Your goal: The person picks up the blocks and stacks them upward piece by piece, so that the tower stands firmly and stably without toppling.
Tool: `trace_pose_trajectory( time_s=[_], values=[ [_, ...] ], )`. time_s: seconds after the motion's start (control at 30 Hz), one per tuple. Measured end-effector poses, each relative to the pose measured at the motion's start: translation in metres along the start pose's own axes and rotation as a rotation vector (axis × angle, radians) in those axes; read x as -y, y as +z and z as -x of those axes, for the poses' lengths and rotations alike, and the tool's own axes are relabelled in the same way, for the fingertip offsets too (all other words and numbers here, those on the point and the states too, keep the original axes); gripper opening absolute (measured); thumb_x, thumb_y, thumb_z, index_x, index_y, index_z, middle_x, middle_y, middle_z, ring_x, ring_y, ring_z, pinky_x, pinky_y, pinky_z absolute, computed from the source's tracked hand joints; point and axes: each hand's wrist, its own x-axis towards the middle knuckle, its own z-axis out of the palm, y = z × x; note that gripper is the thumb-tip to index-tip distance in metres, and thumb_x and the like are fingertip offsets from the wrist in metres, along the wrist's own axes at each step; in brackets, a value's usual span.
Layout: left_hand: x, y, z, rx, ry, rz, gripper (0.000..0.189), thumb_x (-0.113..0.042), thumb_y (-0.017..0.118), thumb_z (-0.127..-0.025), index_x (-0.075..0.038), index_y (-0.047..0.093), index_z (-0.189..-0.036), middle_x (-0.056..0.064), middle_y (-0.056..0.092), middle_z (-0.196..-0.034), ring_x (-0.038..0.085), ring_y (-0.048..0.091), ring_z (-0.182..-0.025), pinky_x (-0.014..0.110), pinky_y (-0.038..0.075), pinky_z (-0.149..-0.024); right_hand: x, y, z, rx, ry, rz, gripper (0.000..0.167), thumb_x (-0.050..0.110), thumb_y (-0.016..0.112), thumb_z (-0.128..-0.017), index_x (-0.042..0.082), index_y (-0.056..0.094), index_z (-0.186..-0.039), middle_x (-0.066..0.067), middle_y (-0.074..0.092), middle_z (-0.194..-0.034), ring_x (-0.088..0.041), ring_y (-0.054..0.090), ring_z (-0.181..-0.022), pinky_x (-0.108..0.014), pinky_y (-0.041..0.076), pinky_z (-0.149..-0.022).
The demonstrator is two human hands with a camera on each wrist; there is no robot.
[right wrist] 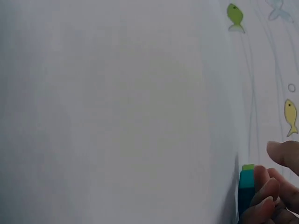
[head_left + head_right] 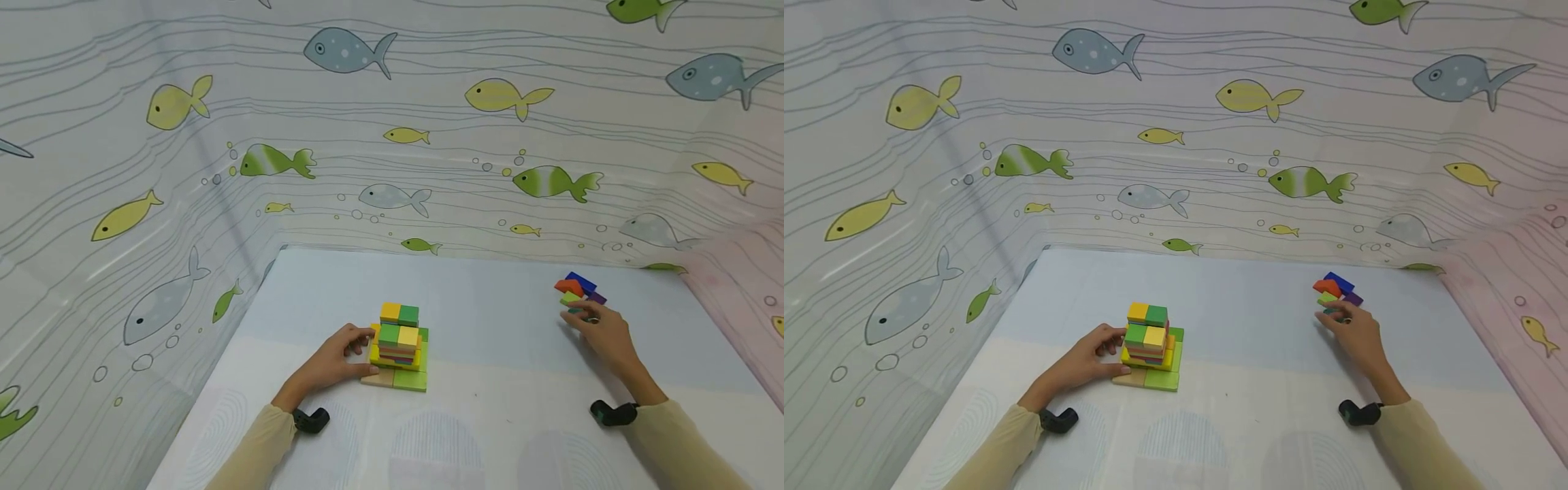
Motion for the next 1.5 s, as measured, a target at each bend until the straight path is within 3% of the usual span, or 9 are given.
trace_pose_trajectory(
  time_s=[0.23, 0.57, 0.8, 0.93, 1.2, 1.5],
  values=[
    [-0.003, 0.001, 0.001, -0.014, 0.022, 0.005, 0.071, -0.042, 0.085, -0.086, -0.015, 0.056, -0.145, 0.000, 0.054, -0.113, 0.018, 0.050, -0.098, 0.033, 0.042, -0.084, -0.010, -0.008, 0.000, -0.021, 0.158, 0.015, 0.066, 0.050, 0.067, -0.098, 0.000, 0.057, -0.141, -0.012, 0.061, -0.097, -0.023, 0.054, -0.074, -0.031, 0.044, -0.056],
    [-0.002, 0.002, 0.002, -0.019, 0.017, -0.004, 0.071, -0.043, 0.085, -0.085, -0.016, 0.056, -0.144, -0.003, 0.054, -0.114, 0.015, 0.050, -0.097, 0.032, 0.043, -0.084, -0.004, -0.008, 0.001, -0.049, 0.250, 0.002, 0.064, 0.039, 0.075, -0.095, -0.004, 0.058, -0.138, -0.016, 0.062, -0.100, -0.023, 0.055, -0.072, -0.030, 0.046, -0.054],
    [-0.002, 0.002, 0.002, -0.017, 0.013, -0.008, 0.071, -0.044, 0.084, -0.086, -0.017, 0.056, -0.144, -0.003, 0.054, -0.114, 0.016, 0.050, -0.098, 0.032, 0.042, -0.084, -0.006, -0.005, -0.001, -0.040, 0.277, 0.012, 0.063, 0.039, 0.076, -0.095, -0.003, 0.058, -0.138, -0.022, 0.062, -0.114, -0.027, 0.058, -0.083, -0.027, 0.048, -0.057],
    [-0.002, 0.002, 0.003, -0.024, 0.028, -0.013, 0.069, -0.042, 0.085, -0.086, -0.016, 0.056, -0.144, -0.002, 0.054, -0.112, 0.016, 0.050, -0.097, 0.032, 0.043, -0.083, -0.007, -0.005, -0.001, -0.038, 0.271, 0.037, 0.066, 0.041, 0.075, -0.095, -0.004, 0.058, -0.139, -0.028, 0.057, -0.124, -0.032, 0.056, -0.093, -0.025, 0.047, -0.061],
    [-0.001, 0.000, 0.002, -0.011, 0.028, -0.004, 0.072, -0.043, 0.085, -0.086, -0.015, 0.056, -0.145, -0.001, 0.054, -0.113, 0.017, 0.050, -0.097, 0.033, 0.042, -0.083, 0.001, -0.004, 0.004, 0.001, 0.243, 0.037, 0.073, 0.051, 0.074, -0.093, -0.002, 0.059, -0.140, -0.018, 0.064, -0.102, -0.026, 0.057, -0.081, -0.031, 0.047, -0.058],
    [-0.001, 0.001, 0.002, -0.020, 0.031, -0.001, 0.070, -0.041, 0.085, -0.086, -0.015, 0.056, -0.144, 0.000, 0.054, -0.113, 0.017, 0.050, -0.096, 0.032, 0.042, -0.082, 0.038, 0.008, 0.013, 0.040, 0.050, 0.009, 0.071, 0.057, 0.074, -0.090, 0.005, 0.065, -0.137, -0.010, 0.066, -0.087, -0.022, 0.057, -0.068, -0.032, 0.048, -0.055]
  ],
)
